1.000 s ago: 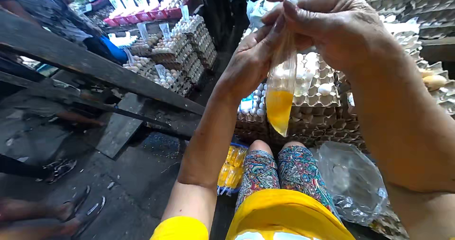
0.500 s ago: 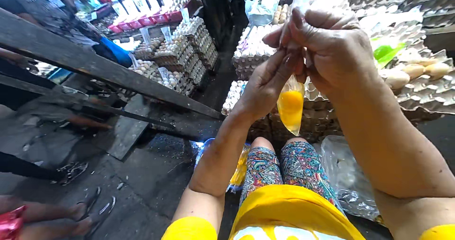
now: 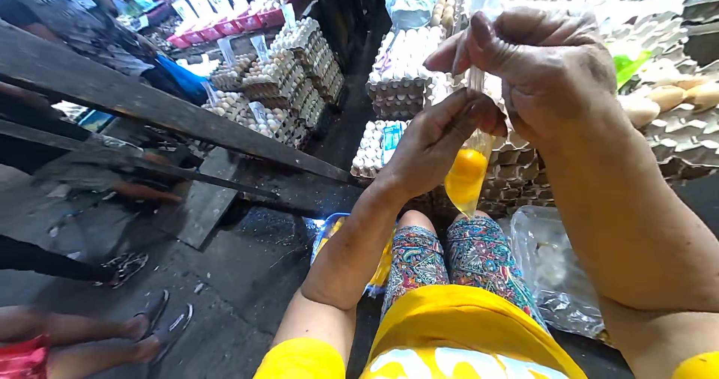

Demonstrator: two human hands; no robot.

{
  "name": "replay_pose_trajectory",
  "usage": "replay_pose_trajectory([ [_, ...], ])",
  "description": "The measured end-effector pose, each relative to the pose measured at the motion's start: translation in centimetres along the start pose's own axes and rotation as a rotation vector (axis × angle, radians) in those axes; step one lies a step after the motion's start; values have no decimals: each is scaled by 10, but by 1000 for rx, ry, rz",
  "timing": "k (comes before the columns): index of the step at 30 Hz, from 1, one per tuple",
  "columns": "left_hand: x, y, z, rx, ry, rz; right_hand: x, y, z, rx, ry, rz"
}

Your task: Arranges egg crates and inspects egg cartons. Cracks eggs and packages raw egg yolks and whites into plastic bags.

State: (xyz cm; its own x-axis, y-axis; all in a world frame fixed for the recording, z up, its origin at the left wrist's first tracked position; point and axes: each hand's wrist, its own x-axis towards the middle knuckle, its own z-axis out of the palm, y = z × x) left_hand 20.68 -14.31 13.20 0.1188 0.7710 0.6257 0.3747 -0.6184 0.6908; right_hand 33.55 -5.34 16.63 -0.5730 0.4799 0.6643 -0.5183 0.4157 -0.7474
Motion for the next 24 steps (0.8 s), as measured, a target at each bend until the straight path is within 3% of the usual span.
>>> replay_pose_trajectory([
  [6, 2, -9, 14, 47, 142, 22, -4, 9, -10, -42, 31, -83],
  [12, 6, -29, 9, 90, 285, 13, -69, 56, -24, -349, 41, 133],
  [15, 7, -37, 9, 107, 379, 12, -113, 101, -3, -273, 51, 231],
  [18, 8, -42, 13, 112, 452, -16, -131, 136, 18, -181, 186, 156],
  [21, 9, -44, 13, 110, 470, -35, -134, 151, 24, -81, 269, 51],
  [24, 14, -43, 7, 77, 397, -67, -135, 153, 20, 51, 270, 86],
])
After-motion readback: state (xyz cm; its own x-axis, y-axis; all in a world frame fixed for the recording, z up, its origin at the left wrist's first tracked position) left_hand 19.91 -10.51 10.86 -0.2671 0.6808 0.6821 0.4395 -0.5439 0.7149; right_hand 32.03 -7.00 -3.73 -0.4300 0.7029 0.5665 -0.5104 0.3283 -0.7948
